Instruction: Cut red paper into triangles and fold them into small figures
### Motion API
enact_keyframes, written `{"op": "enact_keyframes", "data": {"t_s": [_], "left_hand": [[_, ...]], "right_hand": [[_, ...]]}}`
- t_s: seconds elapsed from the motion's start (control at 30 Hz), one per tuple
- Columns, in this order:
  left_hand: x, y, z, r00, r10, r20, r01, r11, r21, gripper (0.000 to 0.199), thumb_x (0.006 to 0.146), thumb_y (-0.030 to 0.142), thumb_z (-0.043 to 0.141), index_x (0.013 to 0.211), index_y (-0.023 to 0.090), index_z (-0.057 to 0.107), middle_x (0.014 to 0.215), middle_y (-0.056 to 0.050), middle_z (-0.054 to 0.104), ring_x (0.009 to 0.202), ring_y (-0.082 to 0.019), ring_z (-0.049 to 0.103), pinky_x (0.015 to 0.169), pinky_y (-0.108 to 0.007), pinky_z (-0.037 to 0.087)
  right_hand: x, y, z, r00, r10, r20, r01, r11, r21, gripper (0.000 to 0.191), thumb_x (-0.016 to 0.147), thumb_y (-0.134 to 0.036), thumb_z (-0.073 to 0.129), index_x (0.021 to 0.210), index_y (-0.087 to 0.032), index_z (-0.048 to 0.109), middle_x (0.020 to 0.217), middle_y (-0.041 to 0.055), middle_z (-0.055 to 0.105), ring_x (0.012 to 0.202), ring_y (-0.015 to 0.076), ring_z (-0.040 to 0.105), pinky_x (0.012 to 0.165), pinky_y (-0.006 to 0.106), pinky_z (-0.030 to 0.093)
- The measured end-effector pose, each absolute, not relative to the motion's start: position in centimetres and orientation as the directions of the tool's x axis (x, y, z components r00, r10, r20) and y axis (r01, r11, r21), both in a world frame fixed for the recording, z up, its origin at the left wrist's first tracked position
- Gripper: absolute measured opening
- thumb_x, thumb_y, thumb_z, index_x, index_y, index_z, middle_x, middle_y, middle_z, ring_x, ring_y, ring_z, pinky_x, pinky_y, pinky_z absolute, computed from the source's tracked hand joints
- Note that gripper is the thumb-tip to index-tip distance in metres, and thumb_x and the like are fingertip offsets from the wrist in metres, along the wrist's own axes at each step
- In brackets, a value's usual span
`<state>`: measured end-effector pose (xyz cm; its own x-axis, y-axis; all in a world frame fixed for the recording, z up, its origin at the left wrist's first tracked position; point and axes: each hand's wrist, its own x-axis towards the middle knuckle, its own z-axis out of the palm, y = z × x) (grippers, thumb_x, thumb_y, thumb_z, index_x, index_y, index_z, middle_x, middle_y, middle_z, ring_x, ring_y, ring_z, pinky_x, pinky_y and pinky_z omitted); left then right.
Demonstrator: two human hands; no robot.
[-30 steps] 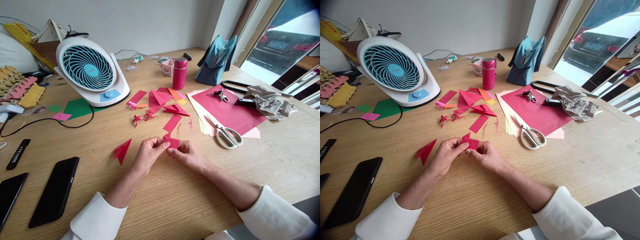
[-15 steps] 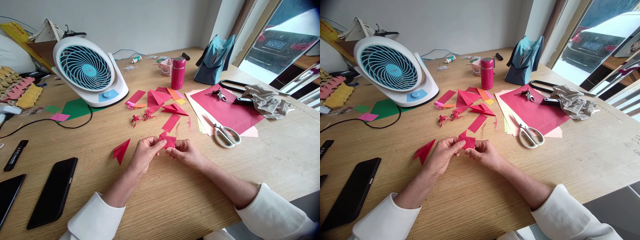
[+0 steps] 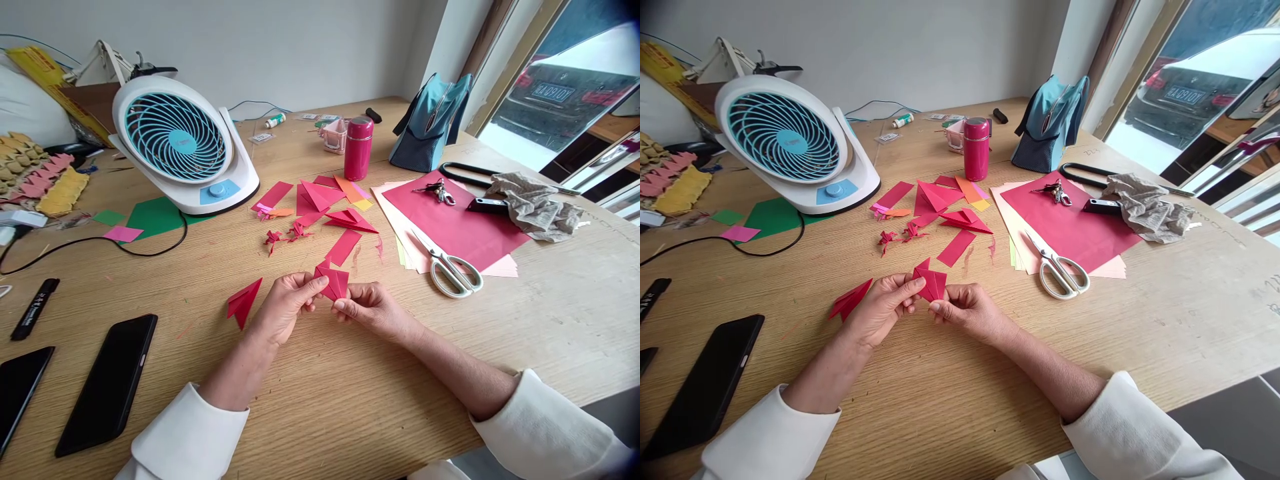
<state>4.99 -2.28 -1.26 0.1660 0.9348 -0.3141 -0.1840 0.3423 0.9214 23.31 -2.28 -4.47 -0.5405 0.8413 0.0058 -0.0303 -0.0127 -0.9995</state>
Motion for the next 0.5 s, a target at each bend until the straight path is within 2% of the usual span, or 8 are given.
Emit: {"op": "enact_keyframes", "data": {"t_s": [0.27,0.5], "left_hand": [[5.11,-2.23,-1.31,0.156,0.928,-0.339,-0.239,0.368,0.898,0.033,0.065,0.037,0.086,0.069,0.014,0.063,0.057,0.006,0.046,0.052,-0.004,0.039,0.048,-0.016,0.035],[5.74,-2.65,-1.64,0.119,0.943,-0.309,-0.265,0.33,0.906,0.034,0.067,0.04,0.084,0.074,0.016,0.062,0.059,0.007,0.047,0.053,-0.005,0.04,0.048,-0.016,0.037]], "right_hand": [[23.34,-2.39,-4.2,-0.555,0.831,-0.034,-0.033,-0.063,-0.997,0.046,0.083,-0.058,0.066,0.069,-0.015,0.066,0.064,0.0019,0.063,0.056,0.0097,0.051,0.057,0.024,0.039],[23.14,-2.52,-4.89,-0.526,0.85,-0.02,0.032,-0.004,-0.999,0.05,0.082,-0.06,0.067,0.063,-0.014,0.059,0.054,-0.0043,0.047,0.049,0.0069,0.036,0.048,0.023,0.025]]}}
